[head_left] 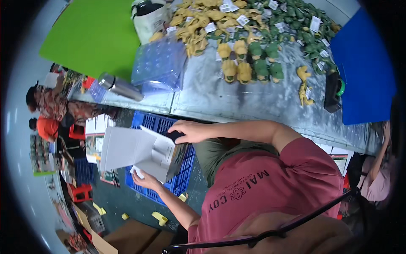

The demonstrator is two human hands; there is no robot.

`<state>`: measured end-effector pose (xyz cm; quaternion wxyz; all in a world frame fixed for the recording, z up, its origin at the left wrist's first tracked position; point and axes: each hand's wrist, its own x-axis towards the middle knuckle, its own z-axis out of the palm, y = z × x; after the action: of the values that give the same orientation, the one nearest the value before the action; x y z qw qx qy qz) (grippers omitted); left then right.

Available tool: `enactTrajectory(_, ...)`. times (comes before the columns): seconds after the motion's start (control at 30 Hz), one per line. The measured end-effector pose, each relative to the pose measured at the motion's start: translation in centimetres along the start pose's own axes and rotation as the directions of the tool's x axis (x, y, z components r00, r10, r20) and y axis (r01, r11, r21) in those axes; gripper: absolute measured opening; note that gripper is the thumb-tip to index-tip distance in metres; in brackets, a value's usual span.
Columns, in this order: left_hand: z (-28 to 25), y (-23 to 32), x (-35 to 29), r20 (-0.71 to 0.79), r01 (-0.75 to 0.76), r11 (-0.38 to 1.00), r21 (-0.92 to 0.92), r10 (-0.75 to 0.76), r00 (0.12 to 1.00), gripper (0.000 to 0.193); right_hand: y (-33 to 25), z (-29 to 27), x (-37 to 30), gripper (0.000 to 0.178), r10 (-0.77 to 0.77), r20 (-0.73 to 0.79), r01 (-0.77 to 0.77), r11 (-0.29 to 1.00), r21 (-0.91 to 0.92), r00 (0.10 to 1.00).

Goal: The person folds cardboard packaging boxes and arranges dinosaur toy figures into plastic packaging trays by hand.

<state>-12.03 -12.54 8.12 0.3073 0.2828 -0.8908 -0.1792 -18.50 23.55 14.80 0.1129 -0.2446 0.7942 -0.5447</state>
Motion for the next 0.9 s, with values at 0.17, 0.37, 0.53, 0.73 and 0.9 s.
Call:
enactTrajectory(0.17, 1.5, 22.2, -3.0, 0.570, 0.287, 0.614, -0.735, 0.330, 0.753, 0.041, -5.8, -13.8, -13.4, 0.019, -0.064, -0.558, 0.258, 0.926, 0.276, 0.827)
enactTrajectory(0.37, 12.0, 36.6, -12.6, 0.849, 0.644, 0.598, -0.477, 0.503, 0.163, 0.067, 2.9, -27.6, -24.4, 0.032, 0.196, -0.976, 0.174, 0.962, 0.210, 0.094)
enactTrajectory(0.53, 16.9, 44.6, -15.4, 0.856, 0.661, 0.569, -0.489, 0.459, 0.237, 0.079, 9.9, -27.4, -23.2, 0.046, 0.779, -0.601, 0.194, 0.571, 0.798, 0.180)
enactTrajectory(0.73, 16.6, 46.8, -19.0, 0.770, 0.842, 0.416, -0.345, 0.638, 0.000, 0.067, 13.8, -27.3, -23.7, 0.047, 0.567, -0.565, 0.371, 0.428, 0.824, 0.600)
enactTrajectory(0.9, 14.0, 43.9, -19.9, 0.751, 0.911, 0.230, -0.342, 0.650, 0.118, 0.055, 9.3, -23.5, -22.7, 0.047, 0.585, -0.566, 0.317, 0.478, 0.819, 0.580)
